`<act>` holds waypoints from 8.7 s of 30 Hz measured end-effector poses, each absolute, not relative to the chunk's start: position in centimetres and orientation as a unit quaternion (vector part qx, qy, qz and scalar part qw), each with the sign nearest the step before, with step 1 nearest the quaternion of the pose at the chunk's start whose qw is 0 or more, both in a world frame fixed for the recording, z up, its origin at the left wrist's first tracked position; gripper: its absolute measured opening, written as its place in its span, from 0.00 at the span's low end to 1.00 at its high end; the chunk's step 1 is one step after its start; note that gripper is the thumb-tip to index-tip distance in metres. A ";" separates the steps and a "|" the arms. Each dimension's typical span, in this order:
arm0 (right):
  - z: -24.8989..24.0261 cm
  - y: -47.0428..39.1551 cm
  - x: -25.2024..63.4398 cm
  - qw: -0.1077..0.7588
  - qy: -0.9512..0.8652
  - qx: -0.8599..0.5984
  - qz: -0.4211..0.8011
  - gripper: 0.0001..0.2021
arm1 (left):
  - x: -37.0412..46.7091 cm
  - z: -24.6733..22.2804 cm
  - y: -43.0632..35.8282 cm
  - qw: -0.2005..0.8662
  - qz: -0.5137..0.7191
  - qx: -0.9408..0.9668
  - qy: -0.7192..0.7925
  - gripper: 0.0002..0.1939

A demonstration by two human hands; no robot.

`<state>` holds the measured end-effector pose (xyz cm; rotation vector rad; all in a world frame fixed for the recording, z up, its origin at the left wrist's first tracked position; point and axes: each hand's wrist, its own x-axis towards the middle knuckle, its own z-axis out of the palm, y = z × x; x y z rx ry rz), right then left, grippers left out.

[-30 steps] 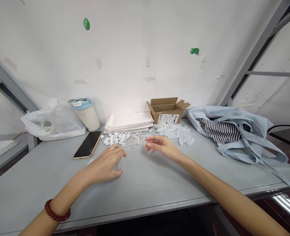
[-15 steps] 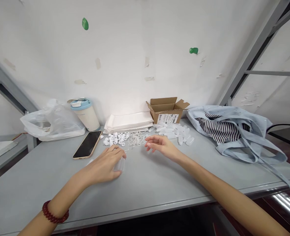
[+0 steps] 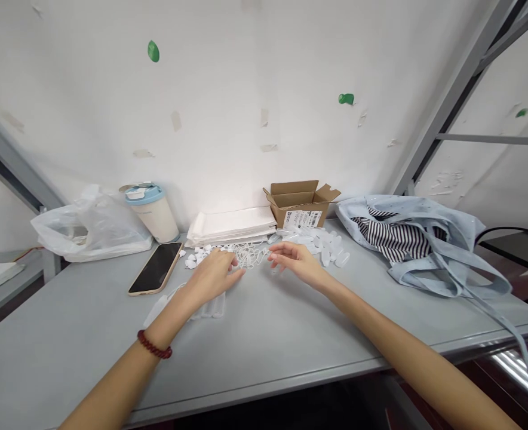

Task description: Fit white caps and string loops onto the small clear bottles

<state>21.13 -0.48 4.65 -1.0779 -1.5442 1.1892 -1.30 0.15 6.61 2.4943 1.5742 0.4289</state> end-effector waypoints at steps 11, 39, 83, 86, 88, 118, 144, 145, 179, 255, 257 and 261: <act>5.2 1.4 24.1 0.516 -0.576 -0.493 0.399 0.11 | 1.0 5.9 4.1 0.130 0.234 0.750 0.604 0.12; 2.5 4.0 25.7 0.216 -0.756 -0.617 -0.028 0.18 | 0.6 6.1 4.0 0.191 0.421 0.698 0.547 0.16; 3.9 0.4 21.5 0.448 -0.813 -0.371 -0.027 0.10 | 1.3 7.9 0.0 0.664 0.444 0.523 0.298 0.07; 3.8 0.0 21.0 0.427 -0.829 -0.361 -0.015 0.11 | 1.6 8.0 -0.3 0.678 0.450 0.508 0.282 0.07; 3.6 -0.1 20.8 0.408 -0.833 -0.373 -0.022 0.12 | 1.6 8.0 -0.4 0.684 0.451 0.504 0.275 0.07; 3.0 -0.7 20.3 0.446 -0.832 -0.330 -0.023 0.13 | 1.9 6.6 0.0 0.611 0.454 0.569 0.312 0.10; 4.9 -1.7 19.7 0.467 -0.633 -0.295 0.542 0.16 | 3.0 6.1 -1.4 0.127 0.473 0.795 0.357 0.07; 4.9 -1.7 19.7 0.466 -0.620 -0.295 0.558 0.16 | 3.1 6.1 -1.5 0.110 0.471 0.804 0.346 0.08; 4.0 -2.0 19.2 0.431 -0.721 -0.419 0.343 0.12 | -3.0 5.6 -3.2 0.153 0.231 0.867 0.414 0.21; 3.5 1.3 22.1 0.461 -0.722 -0.475 0.201 0.06 | -2.1 6.1 -1.8 0.138 0.171 0.868 0.445 0.15; 3.0 2.4 23.4 0.428 -0.737 -0.509 0.122 0.06 | -0.7 6.0 -0.3 0.116 0.184 0.874 0.435 0.12; 2.1 4.0 25.6 0.344 -0.758 -0.553 0.027 0.10 | 1.8 5.2 1.8 0.058 0.142 0.901 0.406 0.15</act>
